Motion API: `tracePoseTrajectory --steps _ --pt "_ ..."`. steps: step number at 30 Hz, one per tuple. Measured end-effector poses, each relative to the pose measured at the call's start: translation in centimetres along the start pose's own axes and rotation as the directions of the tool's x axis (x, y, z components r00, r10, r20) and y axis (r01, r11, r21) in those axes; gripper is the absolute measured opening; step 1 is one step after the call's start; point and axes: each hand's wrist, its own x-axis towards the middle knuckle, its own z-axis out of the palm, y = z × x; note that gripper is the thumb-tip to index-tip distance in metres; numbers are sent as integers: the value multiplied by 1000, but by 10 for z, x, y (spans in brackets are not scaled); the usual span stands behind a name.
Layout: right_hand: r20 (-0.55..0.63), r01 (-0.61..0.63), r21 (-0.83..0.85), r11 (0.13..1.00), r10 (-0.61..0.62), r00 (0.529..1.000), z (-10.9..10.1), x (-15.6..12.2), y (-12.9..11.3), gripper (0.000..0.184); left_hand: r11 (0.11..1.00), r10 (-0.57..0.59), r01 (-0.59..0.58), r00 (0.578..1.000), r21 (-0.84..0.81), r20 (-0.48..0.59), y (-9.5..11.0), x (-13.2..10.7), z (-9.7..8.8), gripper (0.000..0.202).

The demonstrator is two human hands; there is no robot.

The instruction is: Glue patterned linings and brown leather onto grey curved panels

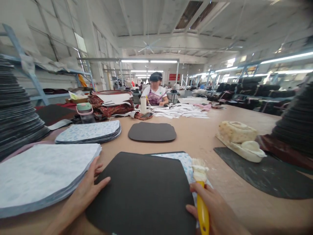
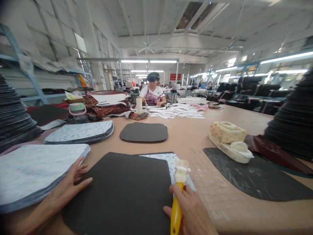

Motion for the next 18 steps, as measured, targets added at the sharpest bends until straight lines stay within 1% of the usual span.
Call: tracePoseTrajectory --steps 1,3,5,6,7,8,10,11,13,14,16,18 --pt "-3 4 17 1000 -4 1000 1 0 1 30 996 -49 49 999 -71 11 -1 4 -2 100" --pt "-16 15 52 999 -14 1000 3 -1 5 30 959 -156 162 987 -232 46 3 6 -8 102" --pt "-17 8 90 996 -6 1000 4 -2 7 29 893 -254 284 958 -348 132 17 2 -12 96" --pt "-12 -7 114 993 9 1000 4 -2 7 27 864 -277 325 945 -384 177 27 -2 -14 93" --pt "-7 -29 146 989 30 1000 3 -2 7 25 845 -275 341 938 -411 212 39 -7 -16 92" --pt "4 -62 188 980 63 998 0 -2 5 24 838 -246 327 941 -437 232 52 -12 -17 93" --pt "31 -155 315 936 153 988 -8 0 1 23 840 -143 235 965 -489 219 79 -24 -20 98" --pt "27 -201 400 894 208 978 -14 3 -2 23 842 -82 171 978 -512 192 92 -30 -23 98" --pt "10 -254 589 767 307 952 -28 13 -9 28 842 1 60 994 -537 114 118 -40 -29 97" --pt "-1 -255 672 696 345 938 -35 20 -12 32 839 46 -11 998 -543 50 129 -44 -33 94" --pt "9 -267 762 589 403 915 -46 35 -16 38 826 153 -158 987 -541 -55 151 -49 -39 87" --pt "44 -301 791 532 441 896 -54 48 -18 40 796 265 -283 958 -535 -111 170 -51 -41 80"
